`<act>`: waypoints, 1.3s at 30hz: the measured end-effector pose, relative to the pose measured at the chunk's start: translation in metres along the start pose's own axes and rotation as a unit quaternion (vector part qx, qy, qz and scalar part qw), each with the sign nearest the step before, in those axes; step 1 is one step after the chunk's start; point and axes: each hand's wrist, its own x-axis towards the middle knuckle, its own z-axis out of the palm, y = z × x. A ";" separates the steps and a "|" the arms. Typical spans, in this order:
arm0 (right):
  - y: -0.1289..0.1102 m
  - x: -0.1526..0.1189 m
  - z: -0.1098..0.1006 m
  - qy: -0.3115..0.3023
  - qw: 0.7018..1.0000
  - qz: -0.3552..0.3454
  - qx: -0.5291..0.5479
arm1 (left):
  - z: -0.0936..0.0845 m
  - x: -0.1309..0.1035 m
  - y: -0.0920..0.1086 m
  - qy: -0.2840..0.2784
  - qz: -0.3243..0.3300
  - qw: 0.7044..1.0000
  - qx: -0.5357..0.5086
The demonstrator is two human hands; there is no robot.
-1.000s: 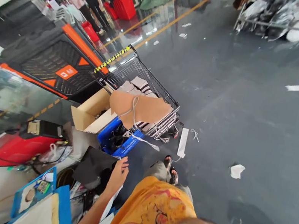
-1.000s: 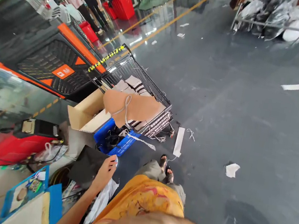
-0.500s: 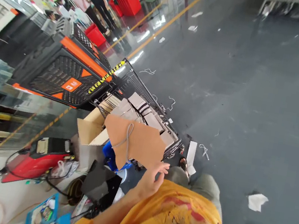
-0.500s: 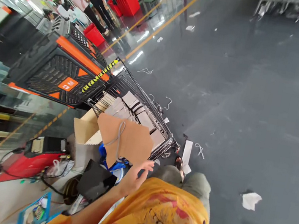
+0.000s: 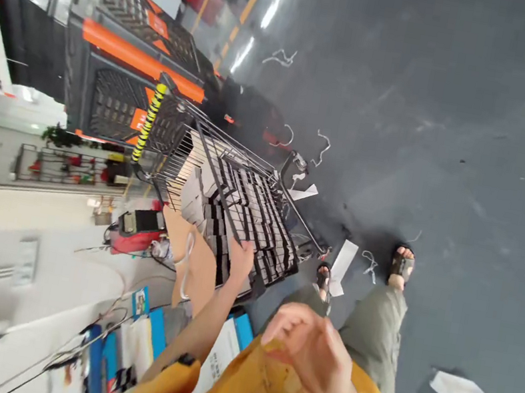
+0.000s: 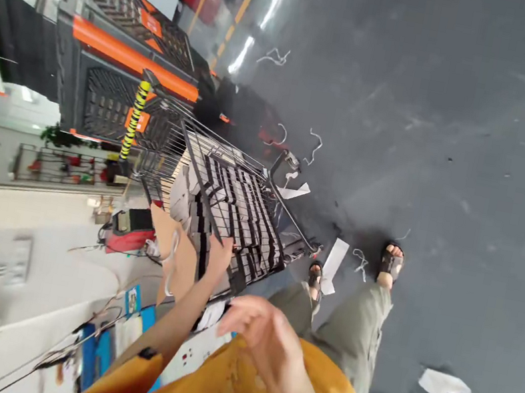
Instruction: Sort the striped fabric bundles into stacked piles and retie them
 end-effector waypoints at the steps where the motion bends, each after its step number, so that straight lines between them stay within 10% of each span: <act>1: -0.015 0.008 -0.013 -0.004 1.000 0.013 0.014 | 0.005 -0.002 0.003 0.026 -0.033 0.999 0.017; 6: -0.041 0.048 -0.080 0.019 0.985 0.072 0.154 | 0.011 -0.012 0.014 0.083 -0.136 0.985 0.072; 17: 0.010 0.042 -0.163 0.086 0.954 0.225 0.178 | 0.010 -0.013 0.028 0.095 -0.199 0.966 0.138; 39: 0.057 0.032 -0.196 0.156 0.950 0.248 0.108 | 0.014 -0.016 -0.012 0.122 -0.137 0.983 0.025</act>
